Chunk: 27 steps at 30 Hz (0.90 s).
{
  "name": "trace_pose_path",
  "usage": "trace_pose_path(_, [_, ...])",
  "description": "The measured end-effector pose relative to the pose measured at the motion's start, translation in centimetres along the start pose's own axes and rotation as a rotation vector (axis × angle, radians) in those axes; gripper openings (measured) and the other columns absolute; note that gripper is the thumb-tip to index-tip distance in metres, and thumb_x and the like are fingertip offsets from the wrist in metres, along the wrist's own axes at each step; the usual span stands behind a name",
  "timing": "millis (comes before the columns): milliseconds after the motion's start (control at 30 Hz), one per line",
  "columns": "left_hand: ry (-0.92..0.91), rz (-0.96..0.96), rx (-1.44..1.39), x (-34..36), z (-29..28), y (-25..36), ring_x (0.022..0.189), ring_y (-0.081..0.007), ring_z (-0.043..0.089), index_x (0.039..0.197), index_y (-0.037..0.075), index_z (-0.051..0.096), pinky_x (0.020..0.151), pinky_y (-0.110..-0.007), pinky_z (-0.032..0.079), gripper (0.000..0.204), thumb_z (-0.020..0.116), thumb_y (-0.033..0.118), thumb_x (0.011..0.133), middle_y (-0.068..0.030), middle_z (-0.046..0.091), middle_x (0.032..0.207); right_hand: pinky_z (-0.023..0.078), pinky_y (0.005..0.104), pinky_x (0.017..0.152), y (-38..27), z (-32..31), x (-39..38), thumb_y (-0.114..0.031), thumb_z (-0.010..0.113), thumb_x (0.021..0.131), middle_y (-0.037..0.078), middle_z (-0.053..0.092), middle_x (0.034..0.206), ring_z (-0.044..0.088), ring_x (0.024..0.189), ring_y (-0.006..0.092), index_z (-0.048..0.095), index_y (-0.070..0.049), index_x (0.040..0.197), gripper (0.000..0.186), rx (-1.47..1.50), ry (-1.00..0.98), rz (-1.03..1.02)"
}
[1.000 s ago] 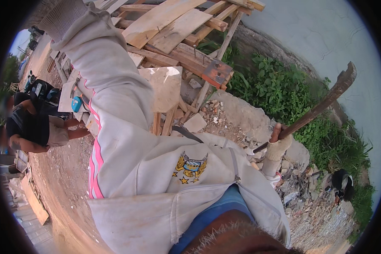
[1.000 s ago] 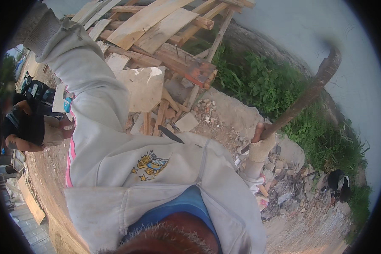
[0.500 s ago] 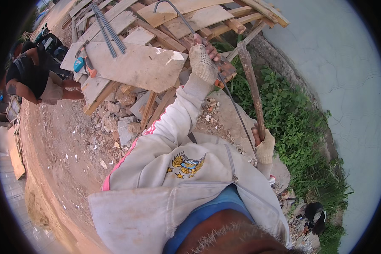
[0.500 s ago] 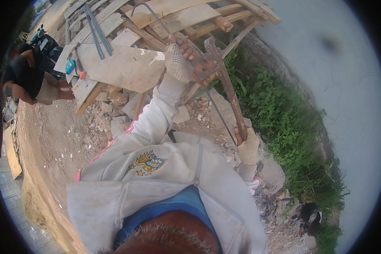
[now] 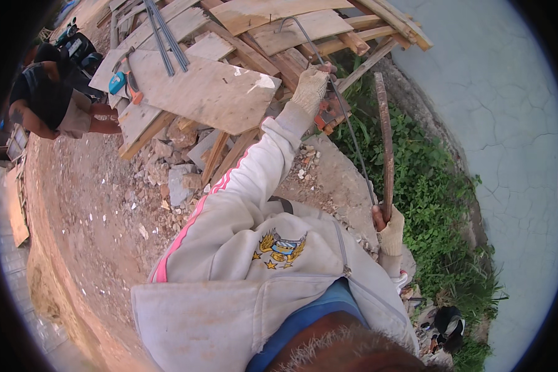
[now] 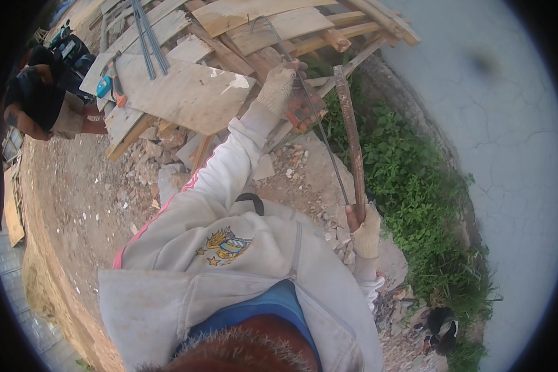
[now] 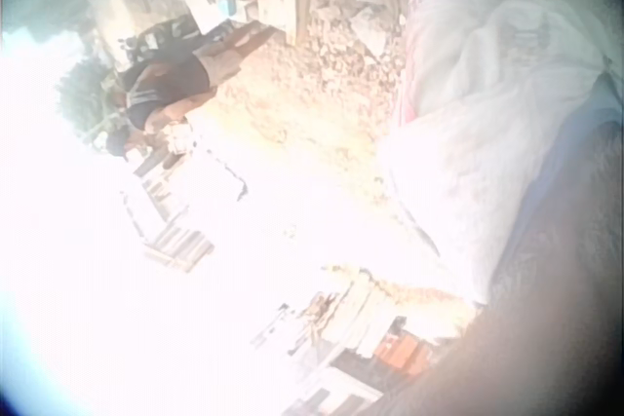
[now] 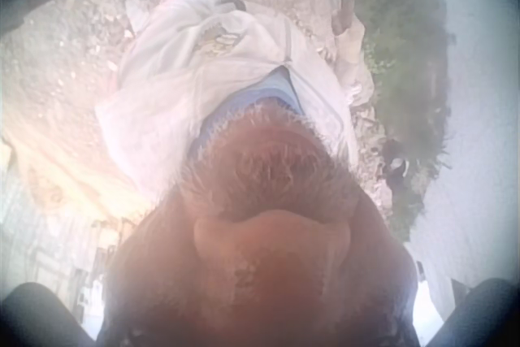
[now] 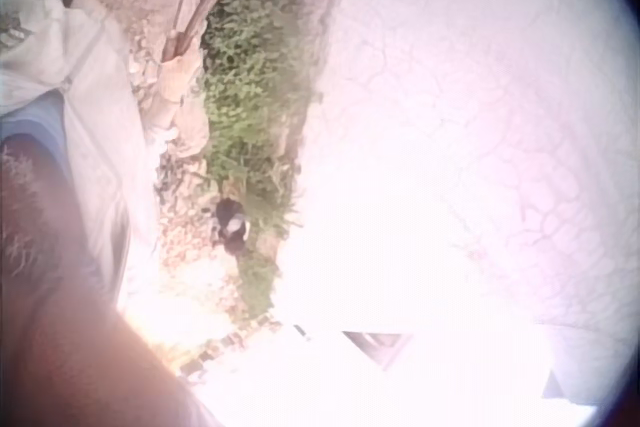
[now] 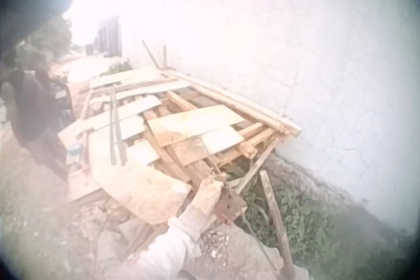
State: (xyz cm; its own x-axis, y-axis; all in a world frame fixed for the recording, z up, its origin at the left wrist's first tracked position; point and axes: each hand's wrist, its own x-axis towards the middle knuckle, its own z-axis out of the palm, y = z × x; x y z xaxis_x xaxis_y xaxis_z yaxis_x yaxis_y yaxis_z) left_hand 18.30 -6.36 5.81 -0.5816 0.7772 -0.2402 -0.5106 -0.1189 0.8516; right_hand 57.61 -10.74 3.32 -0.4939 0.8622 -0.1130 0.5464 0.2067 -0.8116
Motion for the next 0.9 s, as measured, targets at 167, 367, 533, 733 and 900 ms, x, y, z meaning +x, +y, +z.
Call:
trace_pose_path(167, [0.100, 0.334, 0.340, 3.8, -9.7, 0.9, 0.072, -0.0146, 0.067, 0.120, 0.000, 0.070, 0.065, -0.028, 0.055, 0.044, 0.068, 0.039, 0.100, -0.0066, 0.071, 0.091, 0.035, 0.0257, 0.050, -3.4, 0.2, 3.3, -0.035, 0.076, 0.096, -0.002, 0.053, 0.062, 0.047, 0.053, 0.0068, 0.063, -0.003, 0.087, 0.035, 0.224, -0.099, 0.093])
trace_pose_path(367, [0.200, 0.398, 0.345, 2.6, -15.4, 7.0, 0.081, -0.0155, 0.069, 0.122, -0.003, 0.068, 0.073, -0.030, 0.059, 0.046, 0.071, 0.037, 0.098, -0.0090, 0.073, 0.099, 0.034, 0.0252, 0.046, -2.4, 1.2, 4.7, -0.034, 0.076, 0.095, -0.002, 0.054, 0.061, 0.047, 0.049, 0.0077, 0.061, -0.004, 0.086, 0.035, 0.292, -0.146, 0.197])
trace_pose_path(533, [0.246, 0.407, 0.386, 3.5, -17.3, 7.3, 0.080, -0.0146, 0.068, 0.118, -0.003, 0.070, 0.073, -0.029, 0.058, 0.045, 0.070, 0.038, 0.099, -0.0082, 0.074, 0.096, 0.033, 0.0249, 0.044, -2.0, 1.8, 5.5, -0.033, 0.077, 0.095, -0.002, 0.053, 0.061, 0.047, 0.048, 0.0073, 0.062, -0.004, 0.087, 0.033, 0.348, -0.187, 0.277])
trace_pose_path(733, [0.200, 0.491, 0.624, 5.6, -17.1, 6.2, 0.081, -0.0191, 0.068, 0.116, 0.003, 0.073, 0.074, -0.034, 0.055, 0.042, 0.068, 0.040, 0.098, -0.0108, 0.074, 0.090, 0.032, 0.0250, 0.045, -3.0, 1.4, 7.6, -0.030, 0.077, 0.094, -0.002, 0.054, 0.061, 0.046, 0.049, 0.0068, 0.062, -0.004, 0.087, 0.031, 0.228, -0.218, 0.272])
trace_pose_path(900, [0.195, 0.688, 1.166, 6.4, -13.8, 6.6, 0.095, -0.0363, 0.069, 0.114, 0.009, 0.074, 0.085, -0.047, 0.054, 0.035, 0.068, 0.037, 0.093, -0.0207, 0.072, 0.096, 0.031, 0.0252, 0.043, -2.3, 2.9, 7.9, -0.033, 0.077, 0.095, -0.001, 0.052, 0.060, 0.044, 0.045, 0.0085, 0.059, -0.004, 0.085, 0.035, 0.282, -0.184, 0.317])
